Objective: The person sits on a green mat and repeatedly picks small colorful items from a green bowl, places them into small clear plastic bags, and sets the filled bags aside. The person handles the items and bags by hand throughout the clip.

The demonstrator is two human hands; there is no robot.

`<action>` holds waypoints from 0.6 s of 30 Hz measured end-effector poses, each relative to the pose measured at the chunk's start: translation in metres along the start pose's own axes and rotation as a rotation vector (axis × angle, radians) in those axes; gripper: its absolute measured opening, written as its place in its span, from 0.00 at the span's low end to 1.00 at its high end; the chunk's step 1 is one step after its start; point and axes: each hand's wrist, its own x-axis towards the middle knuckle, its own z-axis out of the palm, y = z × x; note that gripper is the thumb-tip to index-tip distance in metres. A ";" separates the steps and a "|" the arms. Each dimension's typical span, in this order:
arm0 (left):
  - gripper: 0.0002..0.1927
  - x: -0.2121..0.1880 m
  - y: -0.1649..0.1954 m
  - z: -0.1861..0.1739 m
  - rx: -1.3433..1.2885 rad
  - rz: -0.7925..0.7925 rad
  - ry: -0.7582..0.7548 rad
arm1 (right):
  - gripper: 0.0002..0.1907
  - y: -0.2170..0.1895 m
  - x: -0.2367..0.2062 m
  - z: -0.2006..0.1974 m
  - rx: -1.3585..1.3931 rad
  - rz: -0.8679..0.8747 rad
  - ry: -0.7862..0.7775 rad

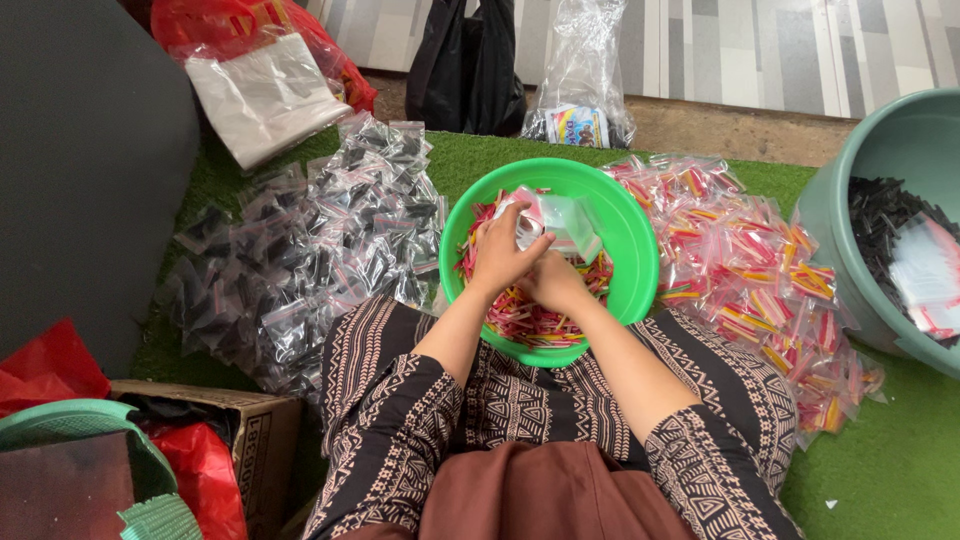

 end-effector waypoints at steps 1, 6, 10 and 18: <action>0.34 0.001 -0.001 0.000 0.000 -0.012 0.002 | 0.10 0.007 0.003 -0.002 0.087 0.098 -0.028; 0.32 0.003 -0.001 -0.001 -0.115 -0.065 -0.060 | 0.14 0.038 0.014 -0.028 0.462 0.207 0.146; 0.31 -0.001 0.006 -0.002 -0.123 -0.054 -0.141 | 0.24 0.033 0.010 -0.059 0.883 0.174 0.296; 0.26 -0.003 0.006 -0.002 -0.219 -0.095 -0.232 | 0.12 -0.040 -0.005 -0.080 0.416 -0.141 0.431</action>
